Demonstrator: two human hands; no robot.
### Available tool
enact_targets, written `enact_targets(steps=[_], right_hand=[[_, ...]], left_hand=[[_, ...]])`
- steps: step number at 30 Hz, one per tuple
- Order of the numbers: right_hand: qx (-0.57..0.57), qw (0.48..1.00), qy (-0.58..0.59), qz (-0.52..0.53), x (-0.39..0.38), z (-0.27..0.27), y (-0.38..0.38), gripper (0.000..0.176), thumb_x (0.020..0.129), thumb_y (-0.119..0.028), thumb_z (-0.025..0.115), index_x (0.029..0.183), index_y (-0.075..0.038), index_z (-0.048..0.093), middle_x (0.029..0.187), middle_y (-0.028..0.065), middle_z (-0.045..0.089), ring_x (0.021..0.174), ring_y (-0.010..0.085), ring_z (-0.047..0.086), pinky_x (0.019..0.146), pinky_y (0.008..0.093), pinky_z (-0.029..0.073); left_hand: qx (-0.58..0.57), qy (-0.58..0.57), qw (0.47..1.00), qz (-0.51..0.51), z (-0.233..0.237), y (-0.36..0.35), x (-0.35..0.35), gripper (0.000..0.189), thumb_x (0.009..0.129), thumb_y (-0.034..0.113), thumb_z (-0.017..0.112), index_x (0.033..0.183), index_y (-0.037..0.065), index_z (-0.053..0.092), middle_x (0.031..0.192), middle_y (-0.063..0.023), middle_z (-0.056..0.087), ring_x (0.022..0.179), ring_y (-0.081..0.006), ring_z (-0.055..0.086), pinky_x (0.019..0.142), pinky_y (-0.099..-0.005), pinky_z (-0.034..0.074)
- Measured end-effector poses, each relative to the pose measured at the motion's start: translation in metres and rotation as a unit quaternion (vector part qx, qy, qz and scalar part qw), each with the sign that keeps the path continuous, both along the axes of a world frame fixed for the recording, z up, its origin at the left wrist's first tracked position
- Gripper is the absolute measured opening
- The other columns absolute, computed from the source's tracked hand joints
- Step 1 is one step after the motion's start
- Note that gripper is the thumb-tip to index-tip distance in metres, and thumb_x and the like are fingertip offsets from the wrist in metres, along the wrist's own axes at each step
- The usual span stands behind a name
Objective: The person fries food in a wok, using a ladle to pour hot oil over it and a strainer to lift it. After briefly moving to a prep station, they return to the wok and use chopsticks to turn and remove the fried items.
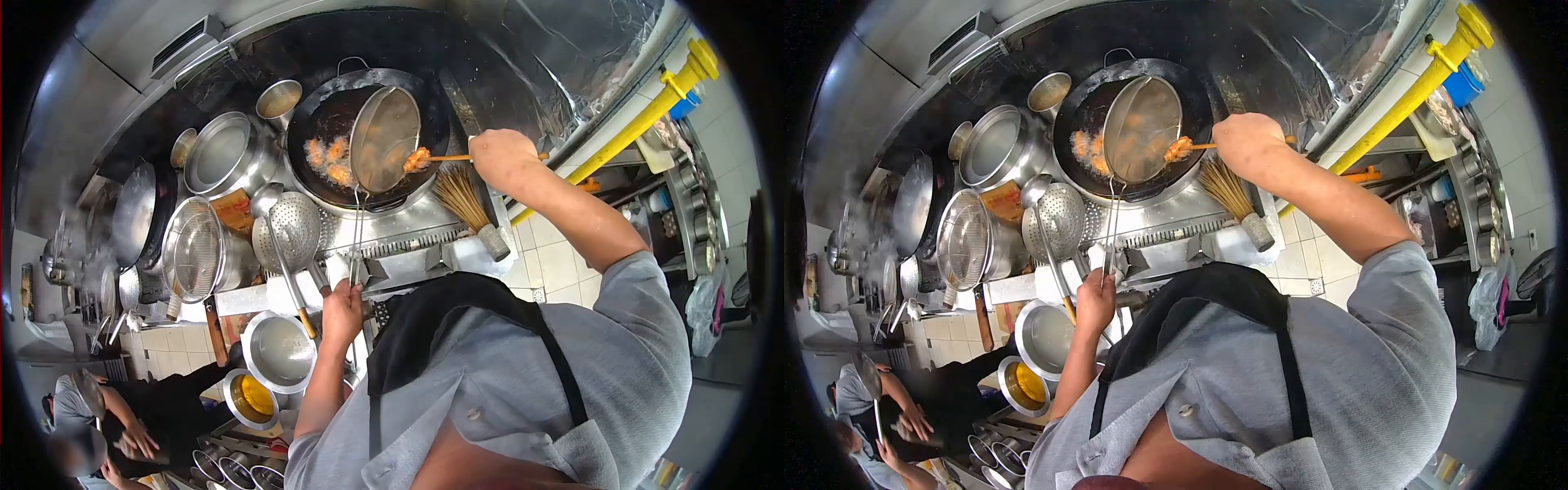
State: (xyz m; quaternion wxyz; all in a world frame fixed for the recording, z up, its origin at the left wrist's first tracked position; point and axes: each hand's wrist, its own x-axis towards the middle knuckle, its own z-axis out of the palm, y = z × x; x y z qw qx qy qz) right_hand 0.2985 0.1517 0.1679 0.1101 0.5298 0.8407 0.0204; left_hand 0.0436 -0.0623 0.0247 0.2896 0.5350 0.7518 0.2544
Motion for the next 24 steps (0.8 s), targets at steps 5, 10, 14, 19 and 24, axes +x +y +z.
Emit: enact_targets(steps=[5,10,14,19,24], right_hand=[[-0.005,1.0,0.014,-0.002,0.001,-0.036,0.009,0.021,0.08,-0.01,0.05,0.087,-0.004,0.069,0.09,0.0155,0.067,0.086,0.0298,0.065,0.073,0.0382,0.053],[-0.007,0.998,0.054,-0.045,0.03,-0.063,0.005,0.023,0.079,-0.011,0.047,0.085,-0.004,0.068,0.088,0.0172,0.067,0.084,0.0325,0.065,0.072,0.0411,0.053],[0.003,0.995,0.062,-0.078,0.041,-0.068,0.003,0.022,0.077,-0.01,0.048,0.082,-0.002,0.068,0.085,0.0182,0.066,0.08,0.034,0.065,0.07,0.0421,0.053],[0.021,0.993,0.082,-0.087,0.056,-0.067,-0.003,0.021,0.077,-0.009,0.048,0.079,-0.002,0.068,0.084,0.0191,0.066,0.079,0.0335,0.065,0.069,0.0419,0.053],[0.058,0.991,0.079,-0.091,0.091,-0.044,-0.034,0.02,0.078,-0.009,0.047,0.078,-0.002,0.066,0.082,0.0175,0.065,0.077,0.0334,0.065,0.066,0.0426,0.052]], left_hand=[[0.056,-0.01,0.998,-0.015,-0.002,0.0,0.001,0.016,0.088,0.015,0.052,0.086,-0.001,0.055,0.059,-0.0228,0.055,0.057,-0.0403,0.056,0.055,-0.0451,0.042],[0.101,0.108,0.989,0.013,-0.008,0.002,-0.009,0.015,0.088,0.014,0.051,0.087,-0.001,0.056,0.056,-0.0219,0.053,0.056,-0.0402,0.056,0.054,-0.0457,0.042],[0.054,0.016,0.998,0.042,0.02,0.01,-0.001,0.016,0.088,0.013,0.05,0.083,-0.002,0.052,0.057,-0.023,0.054,0.057,-0.0422,0.055,0.052,-0.0456,0.042],[0.105,0.047,0.993,-0.035,0.012,0.028,0.01,0.014,0.087,0.011,0.051,0.081,-0.002,0.052,0.059,-0.0246,0.054,0.059,-0.043,0.056,0.052,-0.0471,0.042],[0.082,0.066,0.994,-0.02,0.0,0.036,0.016,0.014,0.086,0.01,0.051,0.079,-0.002,0.052,0.06,-0.0253,0.055,0.061,-0.0438,0.056,0.054,-0.049,0.042]])
